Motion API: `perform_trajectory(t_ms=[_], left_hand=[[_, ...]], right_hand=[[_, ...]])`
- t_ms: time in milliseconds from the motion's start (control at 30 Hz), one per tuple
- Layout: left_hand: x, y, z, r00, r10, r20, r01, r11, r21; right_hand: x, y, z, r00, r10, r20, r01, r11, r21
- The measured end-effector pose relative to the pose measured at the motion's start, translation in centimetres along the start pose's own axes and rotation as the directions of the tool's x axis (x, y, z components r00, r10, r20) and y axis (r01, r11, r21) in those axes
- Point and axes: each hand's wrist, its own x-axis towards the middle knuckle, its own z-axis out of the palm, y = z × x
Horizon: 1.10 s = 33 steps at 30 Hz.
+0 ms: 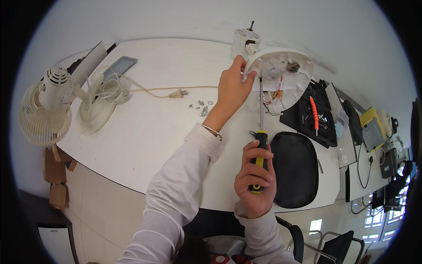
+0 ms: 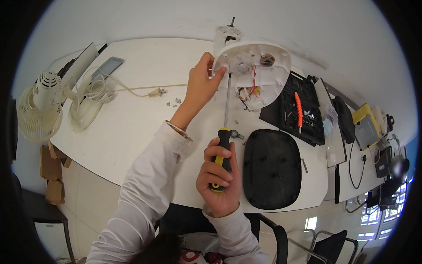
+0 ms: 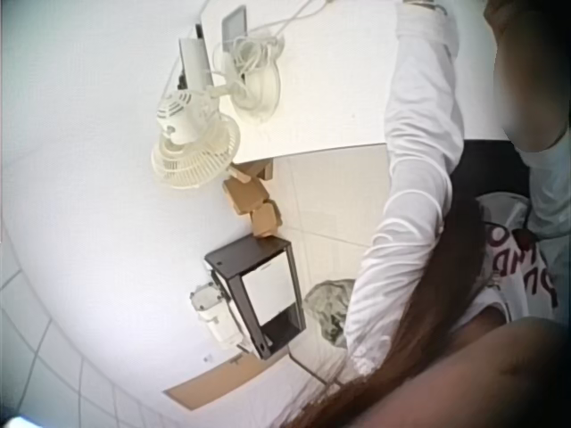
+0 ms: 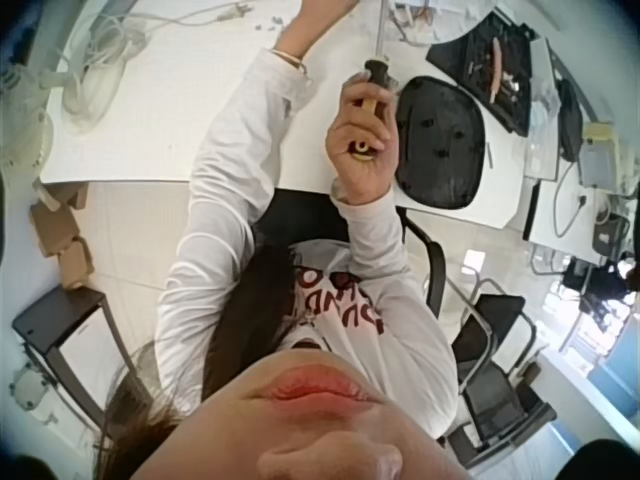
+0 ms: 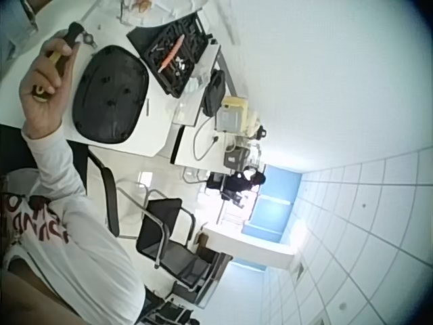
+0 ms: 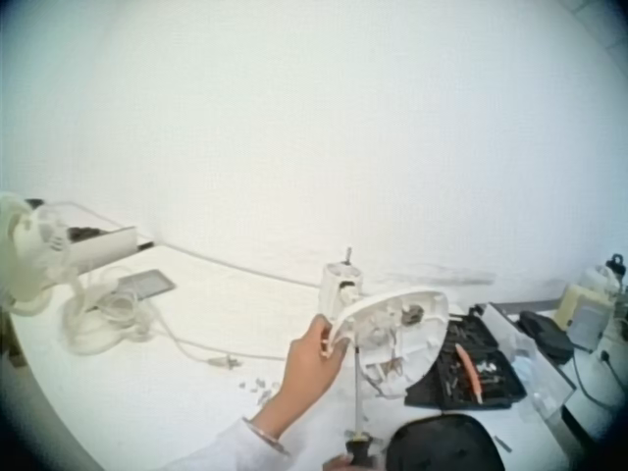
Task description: The person uses a screwdriver to tighten screws into a white plastic housing containing wires and a motor. They repeatedly pick up screws from the table, insert them into the housing, and turn the screwdriver to secure them.
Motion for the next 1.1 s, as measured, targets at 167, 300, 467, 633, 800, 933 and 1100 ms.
perform_trajectory(t_ms=[167, 300, 467, 633, 800, 933, 1100], left_hand=[[0.1, 0.2, 0.2, 0.999, 0.037, -0.006, -0.037, 0.998, 0.044], [0.2, 1.0, -1.1, 0.993, -0.05, 0.103, 0.04, 0.994, 0.099], [-0.2, 1.1, -5.2, 0.99, 0.067, 0.127, -0.076, 0.995, 0.068], [-2.1, -3.5, -14.1, 0.98, -0.163, 0.113, 0.121, 0.944, 0.308], [-5.6, -6.6, -17.0, 0.958, -0.24, 0.159, 0.138, 0.867, 0.478], [-5.6, -6.3, -15.8, 0.955, -0.198, 0.221, 0.059, 0.857, 0.511], [-6.2, -5.4, -14.1, 0.948, -0.233, 0.215, 0.059, 0.795, 0.603]], right_hand=[[-1.8, -1.7, -1.2, 0.992, 0.015, -0.123, -0.039, 0.981, -0.189], [-3.7, -3.3, -2.2, 0.994, -0.005, -0.108, -0.037, 0.924, -0.381], [-5.1, -4.8, -2.4, 0.955, -0.279, -0.098, 0.01, 0.36, -0.933], [-5.4, -4.0, -2.8, 0.934, -0.356, 0.039, 0.07, 0.074, -0.995], [-5.3, -3.8, -2.7, 0.933, -0.355, 0.059, 0.068, 0.012, -0.998], [-5.5, -4.2, -2.7, 0.931, -0.364, 0.037, 0.058, 0.047, -0.997], [-5.6, -4.5, -2.9, 0.924, -0.381, 0.028, 0.082, 0.127, -0.989]])
